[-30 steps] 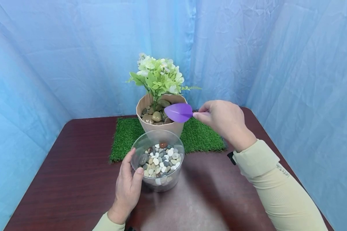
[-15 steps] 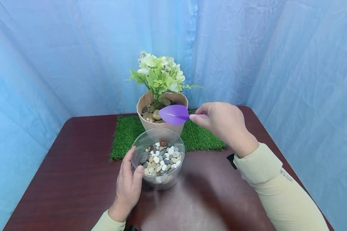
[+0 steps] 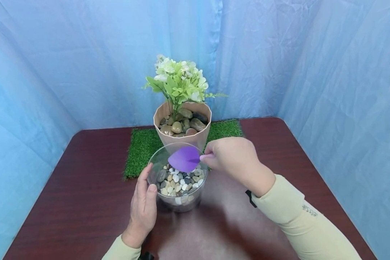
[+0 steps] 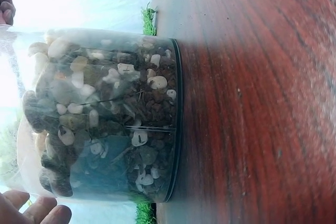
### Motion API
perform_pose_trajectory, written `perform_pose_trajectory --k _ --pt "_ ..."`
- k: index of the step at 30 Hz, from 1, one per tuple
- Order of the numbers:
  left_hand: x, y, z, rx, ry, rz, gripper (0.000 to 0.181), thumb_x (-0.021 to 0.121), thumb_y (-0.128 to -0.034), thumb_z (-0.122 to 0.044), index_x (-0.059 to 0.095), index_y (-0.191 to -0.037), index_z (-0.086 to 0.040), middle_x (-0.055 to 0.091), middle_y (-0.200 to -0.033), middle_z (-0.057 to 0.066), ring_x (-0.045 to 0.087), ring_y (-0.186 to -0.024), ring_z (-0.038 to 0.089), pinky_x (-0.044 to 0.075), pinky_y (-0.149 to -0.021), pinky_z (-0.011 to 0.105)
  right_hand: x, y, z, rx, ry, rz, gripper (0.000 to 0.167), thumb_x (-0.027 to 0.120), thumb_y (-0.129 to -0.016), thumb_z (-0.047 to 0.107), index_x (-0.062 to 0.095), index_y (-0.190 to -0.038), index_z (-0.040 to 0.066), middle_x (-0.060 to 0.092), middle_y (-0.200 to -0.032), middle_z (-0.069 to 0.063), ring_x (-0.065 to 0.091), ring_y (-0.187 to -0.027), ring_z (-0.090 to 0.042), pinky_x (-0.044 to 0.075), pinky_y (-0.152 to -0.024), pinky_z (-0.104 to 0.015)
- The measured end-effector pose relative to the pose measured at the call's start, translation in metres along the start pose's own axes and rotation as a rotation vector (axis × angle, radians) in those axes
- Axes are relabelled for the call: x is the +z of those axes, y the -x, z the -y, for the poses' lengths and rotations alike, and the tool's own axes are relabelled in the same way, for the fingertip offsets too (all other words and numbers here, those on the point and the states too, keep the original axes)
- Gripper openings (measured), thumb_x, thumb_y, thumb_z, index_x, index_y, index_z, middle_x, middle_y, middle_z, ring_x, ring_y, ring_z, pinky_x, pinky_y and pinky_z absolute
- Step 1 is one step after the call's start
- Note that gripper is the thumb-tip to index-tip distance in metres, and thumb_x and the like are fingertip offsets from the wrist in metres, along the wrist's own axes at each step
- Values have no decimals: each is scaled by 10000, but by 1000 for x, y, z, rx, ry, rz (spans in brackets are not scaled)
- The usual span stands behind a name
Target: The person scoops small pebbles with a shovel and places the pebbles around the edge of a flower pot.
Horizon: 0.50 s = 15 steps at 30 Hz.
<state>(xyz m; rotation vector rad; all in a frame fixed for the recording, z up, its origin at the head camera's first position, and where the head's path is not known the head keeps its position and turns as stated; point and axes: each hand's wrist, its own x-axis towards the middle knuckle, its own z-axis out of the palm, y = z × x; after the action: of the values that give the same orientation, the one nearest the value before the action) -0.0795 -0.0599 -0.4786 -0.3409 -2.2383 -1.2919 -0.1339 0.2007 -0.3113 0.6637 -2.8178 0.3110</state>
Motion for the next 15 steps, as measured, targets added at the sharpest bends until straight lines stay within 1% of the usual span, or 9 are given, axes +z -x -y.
perform_pose_trajectory --k 4,8,15 --pt "0 -1 0 5 10 -2 586 491 -1053 -102 364 -1622 -152 426 -1640 65 414 -1504 251 269 -1223 206 11 0 6 -37 36 -12 80 826 -879 386 801 -828 330 652 -633 217 536 -544 6 414 -440 -309" --pt "1 -2 1 14 17 -10 595 505 -1039 -89 372 -1617 -144 432 -1635 77 422 -1499 258 273 -1224 211 19 -1 10 -64 52 -8 68 820 -885 368 802 -825 341 650 -639 221 499 -514 12 394 -426 -302" --pt "1 -2 2 23 14 -18 597 514 -1036 -101 376 -1615 -146 440 -1629 82 429 -1495 263 283 -1221 215 24 -4 15 -65 55 -1 88 796 -883 349 796 -795 352 604 -612 232 444 -485 5 350 -412 -292"
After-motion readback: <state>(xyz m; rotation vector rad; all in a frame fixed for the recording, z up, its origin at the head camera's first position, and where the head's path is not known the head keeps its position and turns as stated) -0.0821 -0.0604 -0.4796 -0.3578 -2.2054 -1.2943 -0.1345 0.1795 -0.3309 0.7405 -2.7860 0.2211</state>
